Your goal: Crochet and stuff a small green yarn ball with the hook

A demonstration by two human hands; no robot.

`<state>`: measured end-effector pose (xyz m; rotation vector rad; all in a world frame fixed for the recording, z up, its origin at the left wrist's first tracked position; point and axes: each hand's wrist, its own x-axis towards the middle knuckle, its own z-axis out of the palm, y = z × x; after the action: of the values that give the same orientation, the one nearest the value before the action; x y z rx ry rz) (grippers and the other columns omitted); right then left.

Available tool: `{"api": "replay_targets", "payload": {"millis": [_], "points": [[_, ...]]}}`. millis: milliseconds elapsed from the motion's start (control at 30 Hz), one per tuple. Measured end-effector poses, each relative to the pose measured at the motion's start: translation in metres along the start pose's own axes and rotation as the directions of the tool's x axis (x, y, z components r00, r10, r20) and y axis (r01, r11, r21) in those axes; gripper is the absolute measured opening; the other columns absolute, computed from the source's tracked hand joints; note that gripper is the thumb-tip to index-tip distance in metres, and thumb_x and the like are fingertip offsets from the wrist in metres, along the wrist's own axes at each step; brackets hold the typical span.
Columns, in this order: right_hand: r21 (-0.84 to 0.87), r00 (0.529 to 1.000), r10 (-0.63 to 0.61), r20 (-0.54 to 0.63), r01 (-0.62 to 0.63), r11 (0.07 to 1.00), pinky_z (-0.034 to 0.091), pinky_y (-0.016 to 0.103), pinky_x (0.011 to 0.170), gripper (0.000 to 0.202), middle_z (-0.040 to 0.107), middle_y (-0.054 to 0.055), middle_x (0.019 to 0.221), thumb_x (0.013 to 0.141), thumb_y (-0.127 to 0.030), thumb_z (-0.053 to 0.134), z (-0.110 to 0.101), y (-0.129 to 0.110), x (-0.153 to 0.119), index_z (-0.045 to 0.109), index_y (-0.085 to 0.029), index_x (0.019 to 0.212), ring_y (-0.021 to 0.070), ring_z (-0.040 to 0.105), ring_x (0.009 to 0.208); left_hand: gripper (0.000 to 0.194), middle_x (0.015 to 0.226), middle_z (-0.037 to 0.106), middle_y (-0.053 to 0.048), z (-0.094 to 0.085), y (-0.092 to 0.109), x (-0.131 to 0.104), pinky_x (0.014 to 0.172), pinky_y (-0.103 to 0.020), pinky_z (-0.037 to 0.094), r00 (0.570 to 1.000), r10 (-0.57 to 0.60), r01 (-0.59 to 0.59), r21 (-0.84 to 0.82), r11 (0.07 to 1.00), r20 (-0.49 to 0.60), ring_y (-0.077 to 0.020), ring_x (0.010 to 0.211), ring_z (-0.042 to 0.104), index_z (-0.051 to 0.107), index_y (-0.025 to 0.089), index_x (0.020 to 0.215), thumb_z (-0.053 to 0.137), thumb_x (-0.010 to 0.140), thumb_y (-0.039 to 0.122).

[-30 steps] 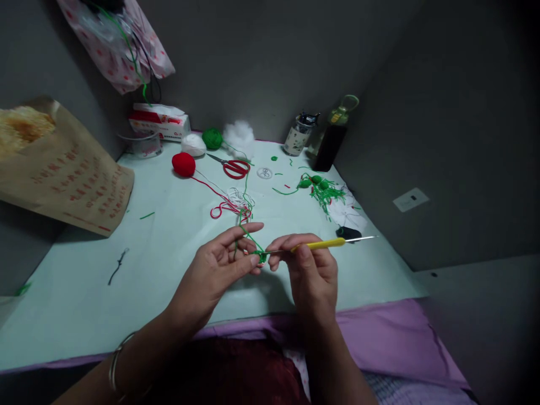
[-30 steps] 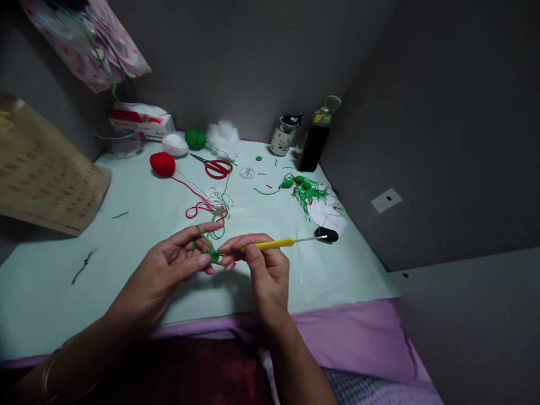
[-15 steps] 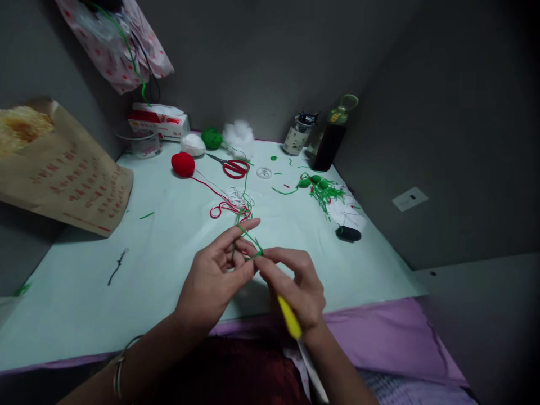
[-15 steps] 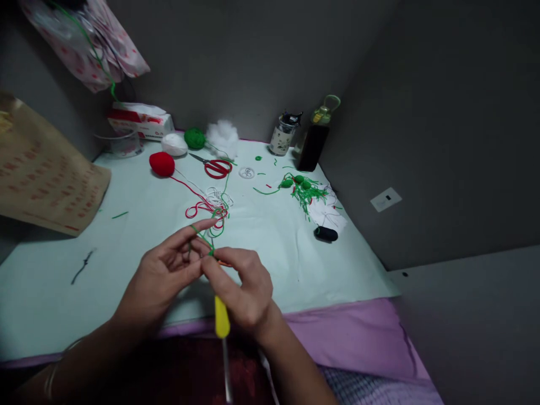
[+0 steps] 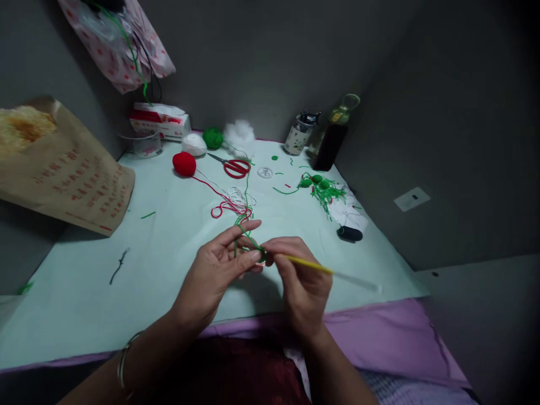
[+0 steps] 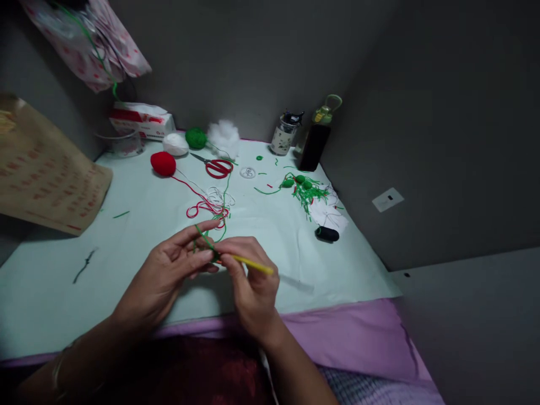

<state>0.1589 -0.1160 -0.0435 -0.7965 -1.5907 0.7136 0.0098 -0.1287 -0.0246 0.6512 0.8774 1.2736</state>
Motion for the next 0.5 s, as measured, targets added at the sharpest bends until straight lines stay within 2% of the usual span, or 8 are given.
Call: {"api": "replay_targets", "payload": {"millis": [100, 133, 200, 233, 300, 400, 500], "points": [[-0.235, 0.981, -0.178, 0.075, 0.191, 0.953, 0.06, 0.038, 0.079, 0.032, 0.074, 0.008, 0.107, 0.094, -0.012, 0.064, -0.004, -0.001, -0.003, 0.075, -0.03, 0.117, 0.0225, 0.07, 0.097, 0.046, 0.061, 0.053, 0.007, -0.002, 0.0, 0.002, 0.056, -0.011, 0.046, 0.995, -0.1, 0.103, -0.111, 0.989, 0.027, -0.0016, 0.05, 0.041, 0.075, 0.019, 0.123, 0.086, 0.078, 0.02], [-0.234, 0.982, -0.178, 0.056, 0.186, 0.954, 0.06, 0.038, 0.078, 0.032, 0.074, 0.007, 0.106, 0.094, -0.011, 0.063, -0.005, -0.001, -0.002, 0.076, -0.03, 0.116, 0.0224, 0.07, 0.095, 0.042, 0.055, 0.046, 0.01, -0.002, 0.001, 0.003, 0.059, -0.013, 0.049, 0.987, -0.157, 0.162, -0.15, 0.975, 0.042, -0.0012, 0.047, 0.035, 0.076, 0.018, 0.121, 0.084, 0.08, 0.021], [-0.095, 0.996, -0.075, -0.053, 0.07, 0.993, 0.058, 0.036, 0.071, 0.028, 0.073, 0.006, 0.096, 0.096, -0.011, 0.059, -0.006, -0.002, 0.002, 0.077, -0.029, 0.109, 0.0197, 0.068, 0.084, 0.033, 0.05, 0.036, 0.012, -0.003, 0.003, 0.004, 0.068, -0.017, 0.054, 0.973, -0.227, 0.231, -0.203, 0.951, 0.043, -0.0012, 0.044, 0.029, 0.078, 0.015, 0.115, 0.082, 0.082, 0.021], [0.017, 0.995, 0.002, -0.1, -0.001, 1.0, 0.057, 0.034, 0.068, 0.027, 0.071, 0.004, 0.09, 0.098, -0.012, 0.057, -0.006, -0.002, 0.005, 0.077, -0.028, 0.105, 0.0175, 0.066, 0.077, 0.031, 0.05, 0.036, 0.012, -0.004, 0.004, 0.005, 0.071, -0.019, 0.056, 0.974, -0.224, 0.224, -0.211, 0.951, 0.027, -0.0012, 0.044, 0.03, 0.079, 0.015, 0.112, 0.082, 0.082, 0.02], [0.198, 0.989, 0.123, -0.088, -0.103, 0.975, 0.054, 0.032, 0.064, 0.024, 0.069, 0.003, 0.086, 0.099, -0.015, 0.057, -0.005, -0.001, 0.009, 0.077, -0.027, 0.098, 0.0151, 0.063, 0.07, 0.031, 0.054, 0.047, 0.01, -0.004, 0.005, 0.005, 0.071, -0.02, 0.056, 0.986, -0.165, 0.162, -0.168, 0.972, -0.007, -0.0022, 0.047, 0.041, 0.079, 0.016, 0.11, 0.083, 0.08, 0.019], [0.231, 0.99, 0.142, 0.01, -0.141, 0.963, 0.056, 0.033, 0.071, 0.019, 0.073, 0.004, 0.094, 0.097, -0.018, 0.062, -0.004, 0.001, 0.01, 0.078, -0.027, 0.099, 0.0178, 0.067, 0.084, 0.037, 0.077, 0.068, 0.001, -0.003, 0.001, 0.004, 0.07, -0.022, 0.054, 0.997, -0.077, 0.077, -0.009, 0.997, -0.012, -0.0092, 0.067, 0.062, 0.077, 0.02, 0.115, 0.085, 0.078, 0.023], [0.259, 0.98, 0.198, 0.008, -0.193, 0.946, 0.056, 0.032, 0.071, 0.017, 0.075, 0.004, 0.095, 0.098, -0.021, 0.062, -0.004, 0.006, 0.007, 0.078, -0.025, 0.1, 0.0167, 0.067, 0.082, 0.043, 0.092, 0.074, -0.003, -0.005, -0.002, 0.002, 0.079, -0.026, 0.054, 0.998, -0.059, 0.058, 0.055, 0.997, 0.025, -0.0145, 0.082, 0.069, 0.074, 0.022, 0.121, 0.084, 0.08, 0.024]]}}
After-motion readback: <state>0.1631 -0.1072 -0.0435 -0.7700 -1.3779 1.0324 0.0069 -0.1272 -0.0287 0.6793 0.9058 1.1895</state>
